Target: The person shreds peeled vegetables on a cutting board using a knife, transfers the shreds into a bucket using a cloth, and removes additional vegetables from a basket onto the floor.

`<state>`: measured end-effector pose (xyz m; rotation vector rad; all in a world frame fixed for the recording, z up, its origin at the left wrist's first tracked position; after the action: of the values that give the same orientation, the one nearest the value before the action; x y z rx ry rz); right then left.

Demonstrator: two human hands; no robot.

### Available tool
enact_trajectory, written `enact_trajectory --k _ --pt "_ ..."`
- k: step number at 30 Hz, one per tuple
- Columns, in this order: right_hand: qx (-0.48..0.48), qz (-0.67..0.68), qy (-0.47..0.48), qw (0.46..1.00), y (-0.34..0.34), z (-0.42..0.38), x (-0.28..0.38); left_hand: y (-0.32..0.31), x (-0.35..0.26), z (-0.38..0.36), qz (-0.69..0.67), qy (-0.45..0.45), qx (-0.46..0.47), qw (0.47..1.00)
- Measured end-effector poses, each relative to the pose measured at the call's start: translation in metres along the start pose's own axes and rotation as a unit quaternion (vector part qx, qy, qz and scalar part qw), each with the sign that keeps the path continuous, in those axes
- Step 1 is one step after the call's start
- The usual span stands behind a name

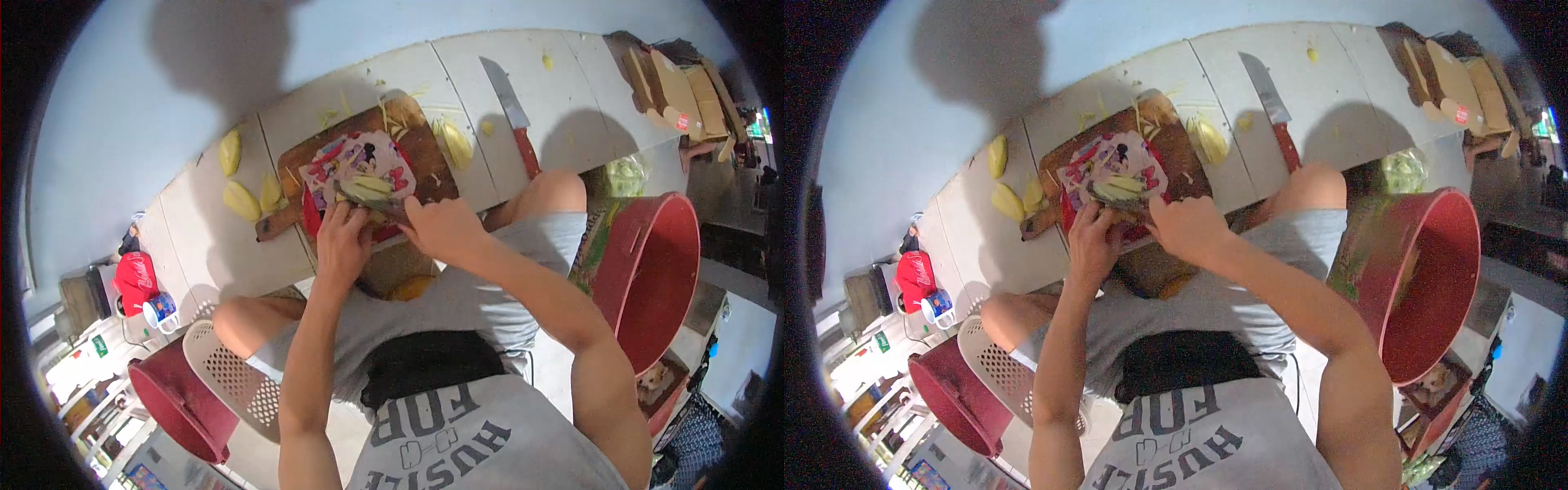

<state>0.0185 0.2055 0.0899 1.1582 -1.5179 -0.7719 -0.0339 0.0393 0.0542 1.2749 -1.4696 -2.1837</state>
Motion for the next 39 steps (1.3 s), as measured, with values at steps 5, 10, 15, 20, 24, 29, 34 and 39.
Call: enact_trajectory --k 5,10,15,20,24,29,34,39 --pt "-0.043 -0.008 0.032 0.999 0.008 -0.002 0.012 -0.001 0.002 0.000 0.010 -0.031 -0.018 0.999" --pt "-0.029 0.005 0.006 1.000 0.007 0.001 0.008 0.001 -0.001 0.001 0.008 -0.009 -0.028 1.000" --pt "-0.026 0.007 0.020 0.999 -0.005 -0.001 0.006 0.001 0.001 -0.003 0.004 0.010 0.007 1.000" --pt "-0.033 -0.004 0.020 0.999 0.015 -0.011 0.021 -0.001 0.004 -0.007 -0.003 -0.003 -0.018 1.000" --pt "-0.018 0.003 0.001 1.000 -0.009 -0.001 0.002 0.008 -0.006 0.000 0.012 -0.011 -0.028 0.999" --pt "-0.023 0.014 0.008 1.000 0.017 -0.009 0.016 0.002 0.002 -0.002 -0.009 -0.017 -0.028 0.999" --pt "-0.013 0.013 -0.008 1.000 -0.001 0.000 0.004 0.009 -0.004 0.005 -0.004 -0.007 -0.033 0.999" --pt "-0.042 0.003 0.005 0.999 0.018 -0.015 0.022 0.003 0.001 -0.005 -0.009 -0.013 -0.038 0.999"
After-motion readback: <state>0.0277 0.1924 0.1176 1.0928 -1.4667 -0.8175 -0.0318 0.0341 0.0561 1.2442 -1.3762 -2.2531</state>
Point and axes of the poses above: each hand's wrist, its own z-axis towards the middle knuckle, its own y-axis out of the back of the hand, x = y × z, the point moved 5 cm from there along z, towards the middle knuckle, and after that the axes turned 2 degrees about -y, right-handed, at the moved point
